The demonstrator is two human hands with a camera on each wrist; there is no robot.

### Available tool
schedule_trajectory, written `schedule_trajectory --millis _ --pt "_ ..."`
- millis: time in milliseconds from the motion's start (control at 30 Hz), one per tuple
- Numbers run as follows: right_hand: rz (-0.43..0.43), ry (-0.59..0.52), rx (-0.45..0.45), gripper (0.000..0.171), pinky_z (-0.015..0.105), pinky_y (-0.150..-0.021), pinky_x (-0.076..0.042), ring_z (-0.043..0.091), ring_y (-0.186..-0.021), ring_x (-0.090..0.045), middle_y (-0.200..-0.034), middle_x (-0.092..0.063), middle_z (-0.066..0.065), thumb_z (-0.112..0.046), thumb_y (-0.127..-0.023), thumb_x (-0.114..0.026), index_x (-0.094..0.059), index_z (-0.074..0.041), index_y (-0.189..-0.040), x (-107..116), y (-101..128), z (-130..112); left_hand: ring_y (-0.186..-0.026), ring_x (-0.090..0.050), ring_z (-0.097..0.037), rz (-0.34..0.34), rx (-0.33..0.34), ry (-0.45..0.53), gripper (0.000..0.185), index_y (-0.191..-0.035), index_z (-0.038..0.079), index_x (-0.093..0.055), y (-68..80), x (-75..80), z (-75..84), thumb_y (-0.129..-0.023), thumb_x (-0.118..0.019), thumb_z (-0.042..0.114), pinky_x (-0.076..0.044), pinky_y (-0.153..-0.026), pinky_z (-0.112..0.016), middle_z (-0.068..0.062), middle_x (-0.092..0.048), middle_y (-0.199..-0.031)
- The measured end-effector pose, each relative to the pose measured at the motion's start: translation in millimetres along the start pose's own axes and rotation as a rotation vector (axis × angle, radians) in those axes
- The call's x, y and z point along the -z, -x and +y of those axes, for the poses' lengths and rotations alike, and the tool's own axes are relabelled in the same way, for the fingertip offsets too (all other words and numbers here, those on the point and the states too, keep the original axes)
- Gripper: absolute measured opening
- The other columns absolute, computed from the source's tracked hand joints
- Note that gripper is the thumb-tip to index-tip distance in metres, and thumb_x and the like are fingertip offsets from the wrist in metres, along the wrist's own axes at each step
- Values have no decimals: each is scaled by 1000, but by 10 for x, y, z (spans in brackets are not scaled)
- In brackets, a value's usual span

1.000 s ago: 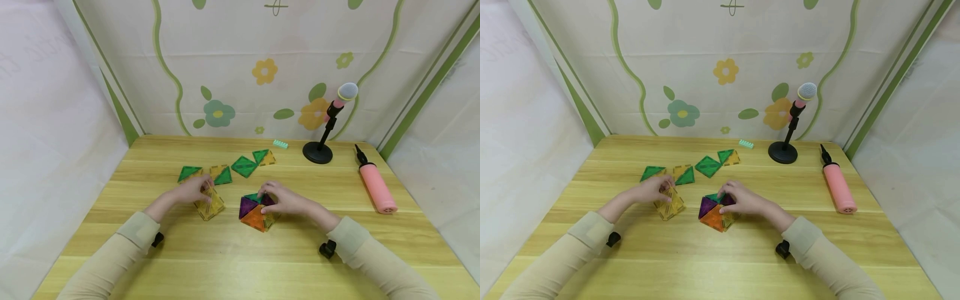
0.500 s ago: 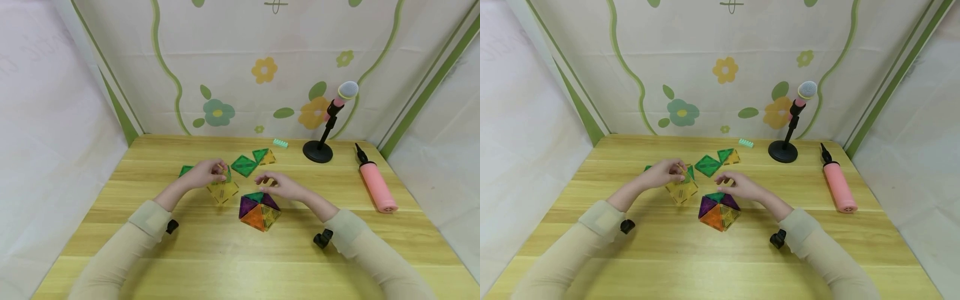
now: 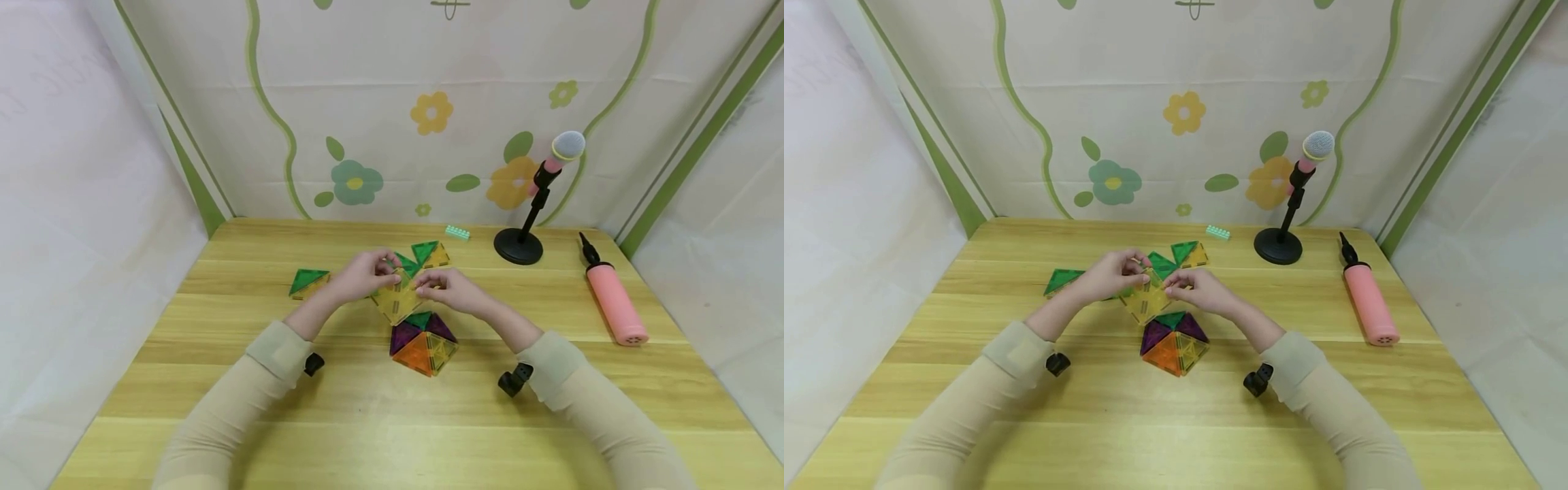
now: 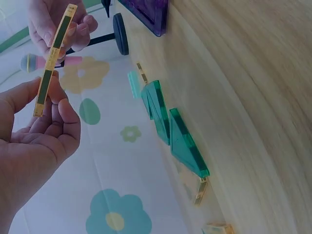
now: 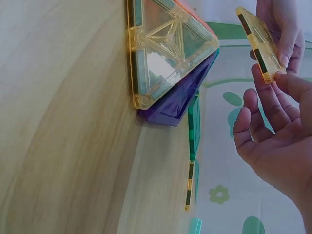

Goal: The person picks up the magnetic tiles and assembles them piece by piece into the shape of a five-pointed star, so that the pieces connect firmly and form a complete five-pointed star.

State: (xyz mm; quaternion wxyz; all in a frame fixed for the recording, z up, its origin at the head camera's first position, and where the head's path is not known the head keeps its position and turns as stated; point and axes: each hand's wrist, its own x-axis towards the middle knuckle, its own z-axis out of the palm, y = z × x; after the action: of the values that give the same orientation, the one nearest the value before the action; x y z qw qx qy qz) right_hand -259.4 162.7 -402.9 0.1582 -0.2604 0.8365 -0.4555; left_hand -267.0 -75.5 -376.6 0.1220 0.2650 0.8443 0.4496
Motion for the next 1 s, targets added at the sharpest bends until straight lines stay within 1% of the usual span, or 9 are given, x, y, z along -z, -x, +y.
schedule_trajectory --millis 100,200,333,433,600,733,800,867,1000 --pt "11 -10 -3 29 50 -84 -50 21 -91 -64 -98 -68 8 -25 -95 -58 -64 -4 -114 49 20 15 -82 -65 -21 6 -2 33 24 -112 8 -57 -8 -4 -7 -92 -63 19 -51 -67 -31 -6 -69 -90" --pt "18 -14 -5 27 52 -83 -49 24 -91 -62 -98 -66 10 -23 -96 -57 -63 -3 -113 110 40 49 -82 -65 -19 3 -6 43 24 -110 7 -59 -10 -3 -33 -90 -65 19 -52 -70 -30 -6 -69 -90" --pt "-8 -25 -12 24 53 -79 -47 38 -89 -58 -96 -65 13 -20 -97 -54 -62 -4 -112 172 55 129 -81 -65 -16 -27 4 16 23 -108 7 -61 -16 -44 -84 -90 -66 20 -52 -69 -28 -4 -69 -89" --pt "-40 -40 -14 23 54 -78 -46 46 -90 -54 -95 -65 13 -20 -98 -52 -60 -4 -113 190 60 191 -80 -65 -16 -47 27 3 24 -109 7 -60 -29 -107 -121 -90 -66 20 -52 -68 -29 -3 -69 -89" --pt "-73 -84 -30 25 50 -79 -47 40 -89 -54 -94 -62 8 -20 -100 -48 -58 -3 -116 180 31 307 -81 -64 -13 -63 71 -25 28 -113 4 -59 -75 -208 -198 -90 -65 20 -54 -74 -32 -3 -68 -91" --pt "-90 -141 -70 27 47 -84 -49 27 -91 -56 -96 -60 7 -19 -100 -47 -56 -1 -118 159 -13 380 -81 -64 -11 -61 94 -67 28 -113 6 -59 -109 -255 -264 -91 -64 22 -53 -72 -28 -1 -68 -92" --pt "-93 -161 -93 28 45 -87 -50 23 -93 -57 -97 -59 6 -19 -100 -47 -56 -1 -119 149 -40 413 -82 -64 -12 -56 99 -70 28 -114 5 -59 -118 -267 -289 -91 -63 20 -53 -72 -27 -3 -68 -92" --pt "-97 -168 -108 29 43 -84 -50 22 -90 -57 -96 -60 6 -19 -100 -48 -56 0 -120 142 -69 444 -83 -64 -13 -55 105 -71 28 -114 4 -59 -125 -276 -310 -92 -63 19 -52 -72 -27 -4 -68 -93" --pt "-118 -155 -136 27 37 -72 -49 24 -79 -53 -90 -58 10 -18 -100 -49 -58 0 -117 127 -113 483 -84 -63 -14 -80 135 -64 28 -116 3 -57 -137 -294 -345 -93 -61 19 -51 -72 -28 -6 -68 -97"
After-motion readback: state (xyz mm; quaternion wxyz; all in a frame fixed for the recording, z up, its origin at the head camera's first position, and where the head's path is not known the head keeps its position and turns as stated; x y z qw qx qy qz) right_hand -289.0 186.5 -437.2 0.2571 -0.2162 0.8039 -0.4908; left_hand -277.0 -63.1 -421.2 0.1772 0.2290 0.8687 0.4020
